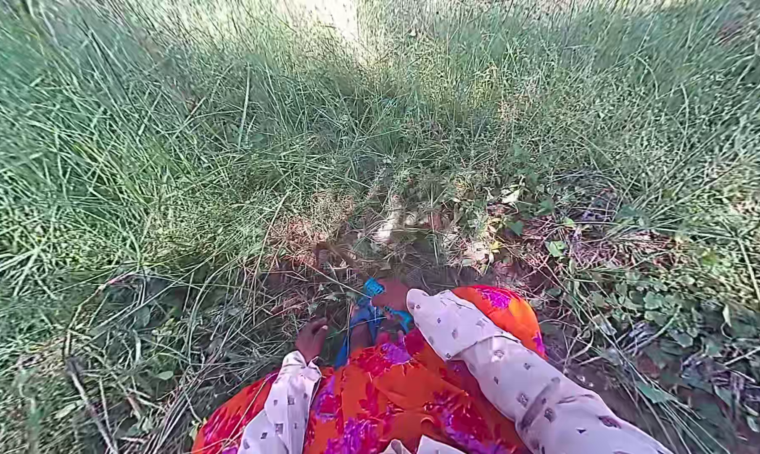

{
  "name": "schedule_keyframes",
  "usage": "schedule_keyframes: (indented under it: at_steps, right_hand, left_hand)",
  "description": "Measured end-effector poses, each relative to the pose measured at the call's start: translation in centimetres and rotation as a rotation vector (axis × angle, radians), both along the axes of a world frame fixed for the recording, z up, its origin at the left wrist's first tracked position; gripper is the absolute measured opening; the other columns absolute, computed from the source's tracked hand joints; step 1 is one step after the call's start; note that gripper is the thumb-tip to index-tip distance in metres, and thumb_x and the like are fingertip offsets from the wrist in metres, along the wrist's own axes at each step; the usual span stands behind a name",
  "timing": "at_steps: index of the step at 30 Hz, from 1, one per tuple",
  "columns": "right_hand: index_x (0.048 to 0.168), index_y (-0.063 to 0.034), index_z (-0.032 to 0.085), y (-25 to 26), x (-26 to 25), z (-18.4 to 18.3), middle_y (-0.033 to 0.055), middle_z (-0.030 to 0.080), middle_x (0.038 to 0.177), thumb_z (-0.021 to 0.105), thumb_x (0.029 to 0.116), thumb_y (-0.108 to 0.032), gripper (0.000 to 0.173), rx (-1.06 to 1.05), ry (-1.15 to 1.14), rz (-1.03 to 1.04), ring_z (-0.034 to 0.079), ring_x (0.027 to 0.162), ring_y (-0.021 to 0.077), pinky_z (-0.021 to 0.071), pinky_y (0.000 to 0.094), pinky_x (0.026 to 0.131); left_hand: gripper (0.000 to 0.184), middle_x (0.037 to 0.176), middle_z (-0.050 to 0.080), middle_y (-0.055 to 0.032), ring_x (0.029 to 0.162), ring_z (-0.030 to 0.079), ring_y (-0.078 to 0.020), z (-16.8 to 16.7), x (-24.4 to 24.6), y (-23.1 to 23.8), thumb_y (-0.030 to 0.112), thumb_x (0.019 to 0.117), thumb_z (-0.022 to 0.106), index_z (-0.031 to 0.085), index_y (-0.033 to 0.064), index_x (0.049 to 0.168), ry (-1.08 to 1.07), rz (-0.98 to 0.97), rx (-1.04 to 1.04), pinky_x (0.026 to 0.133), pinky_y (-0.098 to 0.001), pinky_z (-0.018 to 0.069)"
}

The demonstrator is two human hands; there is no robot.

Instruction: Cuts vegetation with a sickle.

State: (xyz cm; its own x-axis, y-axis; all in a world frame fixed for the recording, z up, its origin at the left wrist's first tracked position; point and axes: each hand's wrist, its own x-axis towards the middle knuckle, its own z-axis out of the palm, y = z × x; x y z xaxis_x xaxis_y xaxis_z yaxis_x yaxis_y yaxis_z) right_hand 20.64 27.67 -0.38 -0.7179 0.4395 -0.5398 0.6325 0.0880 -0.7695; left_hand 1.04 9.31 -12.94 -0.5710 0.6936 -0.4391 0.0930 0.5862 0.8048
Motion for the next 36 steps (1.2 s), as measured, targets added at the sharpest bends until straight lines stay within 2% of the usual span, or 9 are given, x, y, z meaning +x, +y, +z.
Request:
schedule_keyframes:
  at_steps: [3,6,10,15,20,25,28,32,36]
  right_hand:
    - [0.151,-0.0047,0.044,-0.1,-1.1,0.1,0.0230,0.064,0.119,0.063,0.1016,-0.022,0.055,0.160,0.034,-0.020,0.068,0.090,0.0303,0.0564,0.0478,0.082]
    - [0.153,-0.0037,0.042,4.5,-0.1,0.5,0.0256,0.063,0.128,0.061,0.1019,-0.024,0.058,0.295,0.068,-0.269,0.068,0.106,0.0361,0.0539,0.0533,0.094]
    - [0.144,0.0018,0.047,10.9,1.9,-0.8,0.0203,0.065,0.112,0.058,0.1055,-0.021,0.046,0.153,0.203,-0.728,0.067,0.089,0.0256,0.0563,0.0415,0.082]
    - [0.117,-0.0045,0.050,14.0,2.5,-2.5,0.0031,0.050,0.071,0.046,0.1104,-0.023,0.020,-0.347,0.443,-1.078,0.052,0.051,0.0114,0.0490,0.0255,0.049]
    - [0.133,0.0003,0.048,14.3,0.8,-6.4,0.0083,0.056,0.085,0.045,0.1115,-0.025,0.033,-0.206,0.225,-0.969,0.057,0.061,0.0146,0.0528,0.0291,0.059]
    - [0.145,0.0035,0.046,9.3,-1.1,-7.0,0.0227,0.062,0.123,0.045,0.1110,-0.031,0.049,-0.072,-0.027,-0.863,0.067,0.096,0.0259,0.0552,0.0409,0.086]
    - [0.143,0.0047,0.049,4.1,-2.8,-6.7,0.0219,0.065,0.119,0.051,0.1083,-0.030,0.049,-0.076,-0.061,-0.717,0.068,0.096,0.0258,0.0556,0.0414,0.089]
    - [0.135,0.0001,0.050,-2.5,-3.9,-3.9,0.0089,0.060,0.085,0.056,0.1072,-0.024,0.037,-0.254,0.124,-0.535,0.061,0.063,0.0163,0.0551,0.0321,0.061]
    - [0.145,0.0003,0.045,0.3,-4.0,-3.1,0.0159,0.065,0.096,0.057,0.1061,-0.020,0.046,0.012,0.186,-0.610,0.065,0.070,0.0211,0.0572,0.0368,0.067]
  left_hand:
    - [0.037,0.142,0.057,-0.0281,0.131,0.057,-0.0388,-0.3,0.5,-0.6,0.009,0.1076,0.051,0.053,-0.0053,0.142,0.049,-0.034,-0.016,0.110,-0.0500,0.0448]
    - [0.038,0.144,0.055,-0.0269,0.134,0.055,-0.0374,0.3,0.7,-1.1,0.011,0.1083,0.051,0.052,-0.0042,0.143,0.025,-0.027,-0.012,0.113,-0.0490,0.0434]
    - [0.040,0.147,0.052,-0.0264,0.131,0.056,-0.0368,0.7,0.8,-0.5,0.012,0.1092,0.048,0.049,-0.0022,0.146,-0.075,-0.012,0.043,0.107,-0.0501,0.0459]
    - [0.040,0.140,0.058,-0.0265,0.126,0.060,-0.0345,0.7,1.0,0.5,0.012,0.1084,0.049,0.050,-0.0033,0.146,-0.028,-0.154,0.028,0.108,-0.0469,0.0463]
    - [0.037,0.139,0.060,-0.0247,0.125,0.061,-0.0329,-0.2,0.8,0.0,0.009,0.1071,0.052,0.054,-0.0029,0.142,-0.056,-0.124,0.085,0.105,-0.0459,0.0483]
    - [0.038,0.139,0.060,-0.0246,0.127,0.061,-0.0327,0.0,0.9,-0.2,0.010,0.1070,0.052,0.054,-0.0032,0.142,-0.061,-0.108,0.098,0.108,-0.0457,0.0479]
    - [0.037,0.137,0.061,-0.0241,0.125,0.061,-0.0323,0.3,1.1,0.1,0.011,0.1069,0.053,0.055,-0.0029,0.141,-0.039,-0.122,0.090,0.107,-0.0455,0.0480]
    - [0.037,0.139,0.059,-0.0250,0.126,0.061,-0.0335,0.6,1.4,0.2,0.010,0.1073,0.052,0.054,-0.0038,0.142,-0.041,-0.137,0.068,0.108,-0.0455,0.0472]
    - [0.037,0.139,0.058,-0.0276,0.130,0.058,-0.0356,-0.5,1.1,-0.5,0.007,0.1060,0.052,0.053,-0.0065,0.140,-0.023,-0.179,0.092,0.112,-0.0456,0.0444]
